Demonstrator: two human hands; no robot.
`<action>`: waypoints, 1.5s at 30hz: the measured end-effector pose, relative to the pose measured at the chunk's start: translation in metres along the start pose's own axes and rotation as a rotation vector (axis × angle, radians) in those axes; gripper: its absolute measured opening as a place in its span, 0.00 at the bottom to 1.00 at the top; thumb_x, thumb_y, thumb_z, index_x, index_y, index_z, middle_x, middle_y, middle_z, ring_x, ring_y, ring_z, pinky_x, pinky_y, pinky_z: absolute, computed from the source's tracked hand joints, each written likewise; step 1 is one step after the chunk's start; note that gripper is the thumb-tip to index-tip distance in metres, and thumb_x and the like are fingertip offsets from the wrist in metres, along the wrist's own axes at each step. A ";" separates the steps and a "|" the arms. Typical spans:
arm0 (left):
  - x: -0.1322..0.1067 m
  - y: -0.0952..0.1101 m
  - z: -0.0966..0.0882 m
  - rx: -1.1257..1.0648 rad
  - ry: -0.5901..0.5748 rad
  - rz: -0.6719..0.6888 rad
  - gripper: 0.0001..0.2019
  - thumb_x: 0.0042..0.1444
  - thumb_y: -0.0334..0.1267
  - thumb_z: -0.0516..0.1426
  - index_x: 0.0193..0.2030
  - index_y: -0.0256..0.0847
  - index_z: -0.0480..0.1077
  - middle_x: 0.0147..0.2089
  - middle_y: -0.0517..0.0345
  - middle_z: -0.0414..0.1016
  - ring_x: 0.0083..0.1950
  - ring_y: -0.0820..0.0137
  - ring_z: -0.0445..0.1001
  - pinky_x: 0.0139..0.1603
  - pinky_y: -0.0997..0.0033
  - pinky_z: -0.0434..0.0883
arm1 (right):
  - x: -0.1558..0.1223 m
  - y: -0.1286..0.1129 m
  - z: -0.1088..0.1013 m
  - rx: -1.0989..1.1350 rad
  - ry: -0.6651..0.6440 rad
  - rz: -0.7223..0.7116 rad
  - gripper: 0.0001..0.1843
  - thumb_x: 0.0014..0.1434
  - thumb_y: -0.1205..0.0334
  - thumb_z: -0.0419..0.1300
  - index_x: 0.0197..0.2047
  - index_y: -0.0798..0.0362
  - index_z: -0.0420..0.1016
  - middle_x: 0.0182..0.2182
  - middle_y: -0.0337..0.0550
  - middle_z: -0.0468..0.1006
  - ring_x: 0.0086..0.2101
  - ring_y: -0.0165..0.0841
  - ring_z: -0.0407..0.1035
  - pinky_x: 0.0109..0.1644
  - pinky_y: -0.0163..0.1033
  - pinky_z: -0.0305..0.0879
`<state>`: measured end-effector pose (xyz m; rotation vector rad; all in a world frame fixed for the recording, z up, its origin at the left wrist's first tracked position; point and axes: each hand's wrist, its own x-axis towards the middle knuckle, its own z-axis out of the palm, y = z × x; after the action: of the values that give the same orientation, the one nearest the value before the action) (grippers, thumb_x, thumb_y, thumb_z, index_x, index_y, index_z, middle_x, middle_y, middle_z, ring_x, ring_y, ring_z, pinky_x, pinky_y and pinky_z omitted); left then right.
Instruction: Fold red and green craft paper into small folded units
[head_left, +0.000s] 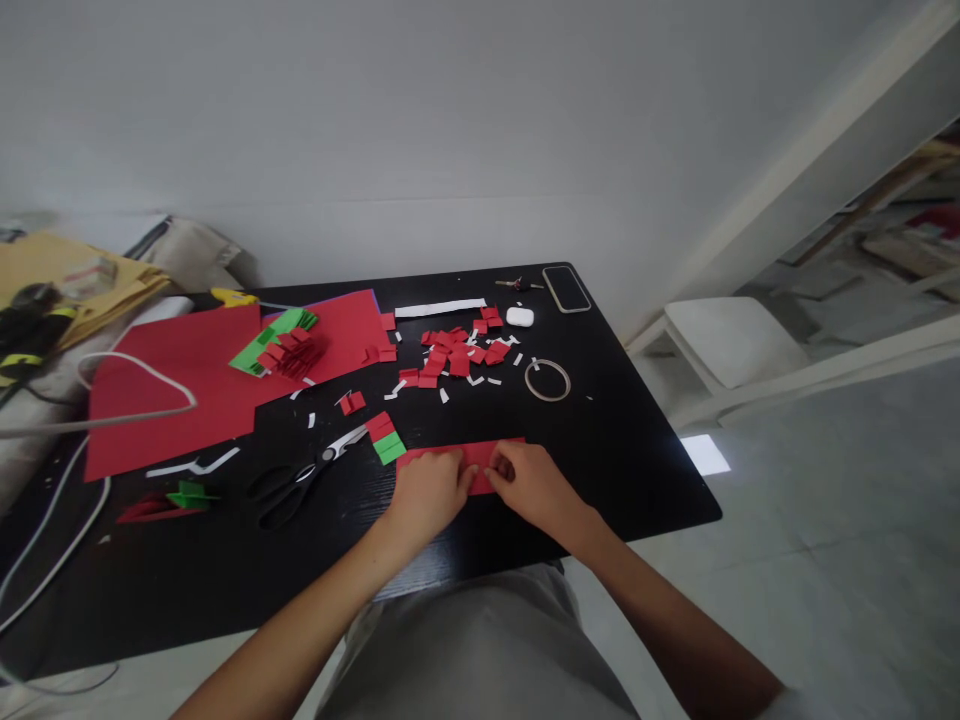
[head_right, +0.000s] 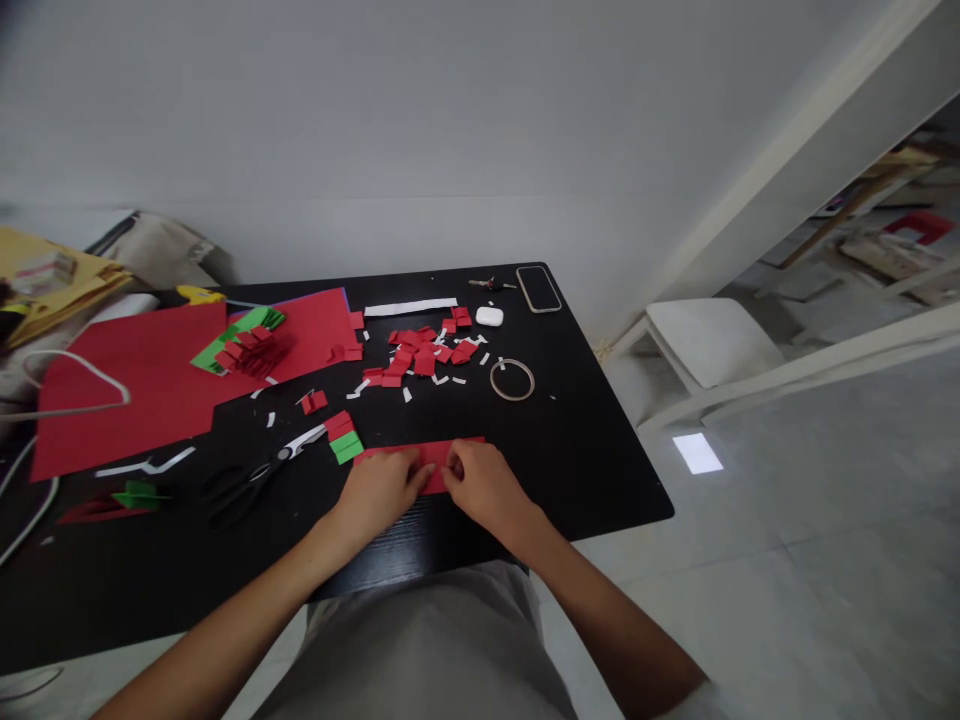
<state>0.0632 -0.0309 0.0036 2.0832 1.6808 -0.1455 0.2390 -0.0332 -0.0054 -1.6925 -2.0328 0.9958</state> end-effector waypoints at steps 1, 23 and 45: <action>-0.001 -0.002 -0.002 0.004 -0.005 -0.007 0.16 0.71 0.45 0.51 0.42 0.40 0.78 0.41 0.43 0.85 0.47 0.51 0.83 0.42 0.59 0.73 | 0.001 0.000 0.000 0.005 -0.001 0.003 0.09 0.60 0.73 0.65 0.31 0.53 0.74 0.27 0.39 0.80 0.29 0.31 0.74 0.35 0.35 0.63; 0.005 0.009 -0.001 -0.003 0.002 0.019 0.19 0.72 0.45 0.49 0.44 0.39 0.80 0.44 0.42 0.85 0.47 0.55 0.83 0.46 0.60 0.73 | 0.004 -0.002 -0.005 0.001 -0.051 0.001 0.09 0.62 0.73 0.64 0.30 0.54 0.74 0.28 0.43 0.82 0.29 0.34 0.76 0.35 0.36 0.63; -0.020 -0.066 -0.018 -0.115 -0.032 -0.084 0.16 0.68 0.46 0.53 0.32 0.44 0.75 0.34 0.52 0.81 0.42 0.58 0.81 0.37 0.68 0.65 | 0.004 -0.005 -0.011 0.044 -0.071 0.035 0.07 0.60 0.72 0.65 0.32 0.53 0.77 0.28 0.41 0.82 0.30 0.33 0.76 0.35 0.35 0.68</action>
<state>-0.0075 -0.0313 0.0081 1.9179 1.7175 -0.1054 0.2418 -0.0265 0.0053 -1.6983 -2.0164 1.1182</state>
